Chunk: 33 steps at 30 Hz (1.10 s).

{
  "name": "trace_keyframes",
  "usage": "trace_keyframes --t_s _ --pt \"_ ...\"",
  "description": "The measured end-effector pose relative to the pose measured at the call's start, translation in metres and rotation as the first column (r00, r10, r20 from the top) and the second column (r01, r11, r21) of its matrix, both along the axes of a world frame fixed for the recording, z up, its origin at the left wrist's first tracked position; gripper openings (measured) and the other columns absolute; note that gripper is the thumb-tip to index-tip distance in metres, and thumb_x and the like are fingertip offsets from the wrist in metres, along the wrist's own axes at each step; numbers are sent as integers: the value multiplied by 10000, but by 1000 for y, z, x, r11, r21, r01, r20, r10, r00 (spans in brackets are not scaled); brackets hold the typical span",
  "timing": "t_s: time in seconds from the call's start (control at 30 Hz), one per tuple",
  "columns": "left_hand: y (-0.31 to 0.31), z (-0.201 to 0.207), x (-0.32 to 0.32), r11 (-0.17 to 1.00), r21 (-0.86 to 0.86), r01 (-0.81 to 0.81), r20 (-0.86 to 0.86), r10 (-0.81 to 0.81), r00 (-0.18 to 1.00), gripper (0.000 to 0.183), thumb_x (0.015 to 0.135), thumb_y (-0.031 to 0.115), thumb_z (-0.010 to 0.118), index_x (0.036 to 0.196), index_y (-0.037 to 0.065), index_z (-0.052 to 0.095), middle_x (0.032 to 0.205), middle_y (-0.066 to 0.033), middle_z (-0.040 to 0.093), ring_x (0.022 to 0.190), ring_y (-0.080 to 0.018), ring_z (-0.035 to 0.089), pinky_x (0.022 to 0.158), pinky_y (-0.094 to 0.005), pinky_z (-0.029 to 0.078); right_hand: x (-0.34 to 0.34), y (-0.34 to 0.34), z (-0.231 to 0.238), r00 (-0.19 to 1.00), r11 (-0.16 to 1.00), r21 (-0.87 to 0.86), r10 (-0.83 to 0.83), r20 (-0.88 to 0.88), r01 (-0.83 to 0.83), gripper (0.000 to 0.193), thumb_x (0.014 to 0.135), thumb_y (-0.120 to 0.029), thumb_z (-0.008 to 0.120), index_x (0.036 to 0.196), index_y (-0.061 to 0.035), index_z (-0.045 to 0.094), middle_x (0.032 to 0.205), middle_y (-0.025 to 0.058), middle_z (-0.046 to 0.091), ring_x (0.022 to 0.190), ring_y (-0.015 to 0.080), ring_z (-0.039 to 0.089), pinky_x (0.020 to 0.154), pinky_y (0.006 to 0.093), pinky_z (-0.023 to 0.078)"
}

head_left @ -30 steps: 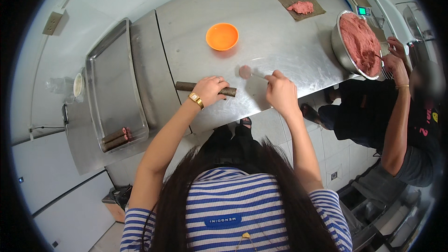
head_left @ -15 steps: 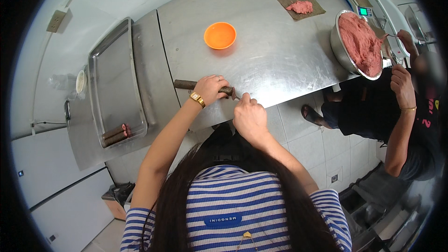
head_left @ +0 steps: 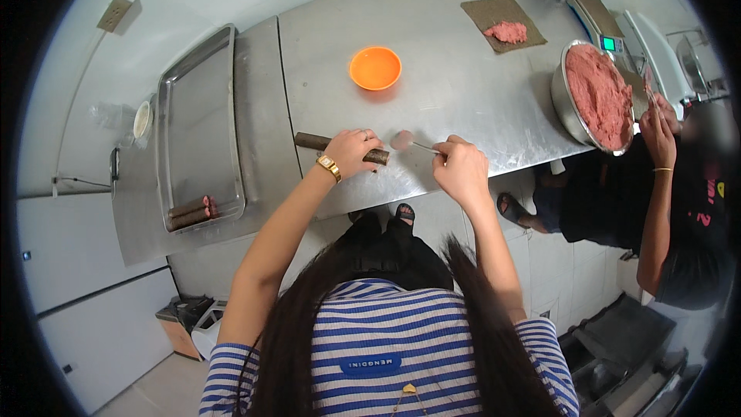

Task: The person spreads a pink paste onto a sheet of nori using a spoon, then rolls the nori into a cylindrical shape. The completed roll is placed into a metal tray.

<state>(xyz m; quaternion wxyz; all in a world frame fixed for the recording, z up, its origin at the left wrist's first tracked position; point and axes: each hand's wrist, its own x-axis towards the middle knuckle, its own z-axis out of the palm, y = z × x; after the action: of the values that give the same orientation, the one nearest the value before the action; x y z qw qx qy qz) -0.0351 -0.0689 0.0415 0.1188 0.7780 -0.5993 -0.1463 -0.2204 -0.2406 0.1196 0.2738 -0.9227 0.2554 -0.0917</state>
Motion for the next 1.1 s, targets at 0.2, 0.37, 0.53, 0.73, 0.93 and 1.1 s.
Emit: trace_keyframes --t_s 0.2,0.37,0.53,0.73,0.93,1.1 --pt "36 3 16 985 -21 -173 33 174 984 589 659 297 787 1185 165 557 1224 -35 537 1113 -252 532 934 -397 432 52 -21 -42 976 933 348 -152 158 89 207 789 -150 615 932 -37 714 826 125 646 717 291 645 676 366 493" --pt "67 -7 9 967 -131 -218 110 232 966 585 686 268 772 1200 119 538 1257 -62 518 1163 -277 496 975 -413 407 101 -4 -26 936 957 137 211 281 -257 132 806 -77 627 911 -71 706 829 90 628 712 295 625 637 379 478" --pt "57 -26 -6 946 -146 -288 130 307 943 609 686 284 773 1219 129 521 1255 -54 512 1211 -251 453 1038 -409 344 176 31 -10 739 753 -325 645 195 -572 140 761 -62 603 855 -76 706 845 78 616 805 245 620 754 396 457" --pt "46 -32 -7 931 -80 -356 145 364 920 595 698 370 771 1206 169 535 1216 -34 529 1234 -219 440 1107 -464 246 256 89 6 376 134 -722 908 -184 -678 137 748 -98 573 746 -131 706 851 16 619 899 174 604 951 383 399" --pt "59 -37 -4 877 -165 -451 65 466 882 583 689 415 769 1183 182 565 1206 -24 534 1256 -216 420 1137 -521 173 293 129 19 180 -260 -699 853 -490 -666 140 737 -125 580 655 -142 691 885 -2 643 949 164 604 1061 357 346" --pt "58 -45 -4 861 -231 -454 65 479 876 531 700 436 751 1136 180 591 1192 -26 549 1254 -220 423 1134 -542 164 301 147 19 73 -396 -605 794 -604 -691 143 741 -130 577 671 -145 701 922 -11 655 998 162 590 1088 356 330"
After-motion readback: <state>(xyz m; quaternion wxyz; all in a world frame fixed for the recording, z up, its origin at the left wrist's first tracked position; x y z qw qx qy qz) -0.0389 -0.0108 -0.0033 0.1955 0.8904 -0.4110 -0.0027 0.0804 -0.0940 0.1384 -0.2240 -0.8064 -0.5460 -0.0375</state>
